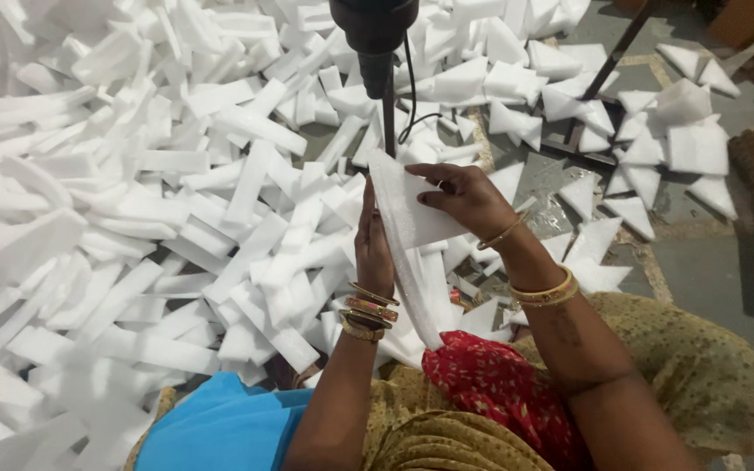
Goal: The person sits on the floor and repeatedly picks up rectangular white foam pieces. They place each piece under a vertical cutting tool, press down to cut it, and then discard the cut pieces onto a pile. The process is repeated continuously throughout the clip.
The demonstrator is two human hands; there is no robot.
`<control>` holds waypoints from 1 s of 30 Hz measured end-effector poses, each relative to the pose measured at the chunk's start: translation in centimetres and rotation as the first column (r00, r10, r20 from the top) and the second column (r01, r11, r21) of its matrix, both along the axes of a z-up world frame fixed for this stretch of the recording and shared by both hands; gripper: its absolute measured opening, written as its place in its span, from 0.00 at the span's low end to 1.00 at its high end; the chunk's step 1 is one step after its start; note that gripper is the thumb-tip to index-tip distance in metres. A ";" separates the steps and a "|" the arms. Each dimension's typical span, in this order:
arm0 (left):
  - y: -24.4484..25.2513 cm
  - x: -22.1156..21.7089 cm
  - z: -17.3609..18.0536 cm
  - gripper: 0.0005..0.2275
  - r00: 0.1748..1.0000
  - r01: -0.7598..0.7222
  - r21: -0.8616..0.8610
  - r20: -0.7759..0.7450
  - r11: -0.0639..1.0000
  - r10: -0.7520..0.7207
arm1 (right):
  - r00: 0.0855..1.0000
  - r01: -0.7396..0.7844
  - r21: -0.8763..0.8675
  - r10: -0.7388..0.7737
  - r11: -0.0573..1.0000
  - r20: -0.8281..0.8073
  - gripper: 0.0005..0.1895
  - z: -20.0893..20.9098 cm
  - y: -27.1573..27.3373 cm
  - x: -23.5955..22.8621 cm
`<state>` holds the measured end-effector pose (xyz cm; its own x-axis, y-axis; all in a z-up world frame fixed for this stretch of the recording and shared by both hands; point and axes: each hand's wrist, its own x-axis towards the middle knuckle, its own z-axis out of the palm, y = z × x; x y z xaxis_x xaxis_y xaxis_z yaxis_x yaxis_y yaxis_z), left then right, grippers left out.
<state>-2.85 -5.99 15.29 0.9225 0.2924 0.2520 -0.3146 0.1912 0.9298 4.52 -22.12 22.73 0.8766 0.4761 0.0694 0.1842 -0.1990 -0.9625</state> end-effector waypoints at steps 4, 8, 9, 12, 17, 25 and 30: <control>0.4 0.1 -0.5 0.23 1.000 0.003 0.043 0.028 0.999 -0.004 | 0.985 0.061 -0.099 -0.044 0.993 0.164 0.24 0.3 0.4 -1.1; 0.9 0.5 -1.5 0.23 1.000 0.000 0.025 0.026 1.000 -0.001 | 0.985 0.065 -0.146 -0.040 0.987 0.169 0.27 0.0 0.8 -0.7; 0.8 0.6 -1.9 0.23 0.998 -0.007 -0.058 0.058 0.998 0.010 | 0.981 0.048 -0.146 -0.019 0.988 0.193 0.28 -0.2 0.9 -0.6; 1.3 1.4 -3.5 0.24 0.994 -0.081 -0.227 0.060 0.970 0.097 | 0.991 -0.043 0.004 0.042 0.999 0.127 0.31 -1.1 1.3 -0.8; 3.7 2.1 -6.9 0.24 0.977 0.085 -0.609 -0.104 0.789 -0.185 | 0.755 -0.302 -0.229 0.379 0.925 0.535 0.18 -1.8 1.3 -1.8; 6.4 4.0 -10.6 0.26 0.817 0.199 -0.819 -0.164 0.538 -0.553 | 0.633 -0.170 -0.654 0.590 0.737 0.501 0.18 -0.5 0.9 -1.7; 6.3 4.6 -11.9 0.27 0.920 0.014 -0.599 -0.306 0.800 -0.245 | 0.938 0.108 -0.495 0.077 0.862 0.337 0.24 -5.7 -8.3 5.9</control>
<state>1.77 0.31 3.34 0.9513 0.1456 -0.2716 0.0781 0.7388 0.6694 10.38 -30.42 17.02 0.8510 0.5124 0.1155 0.4679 -0.6396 -0.6099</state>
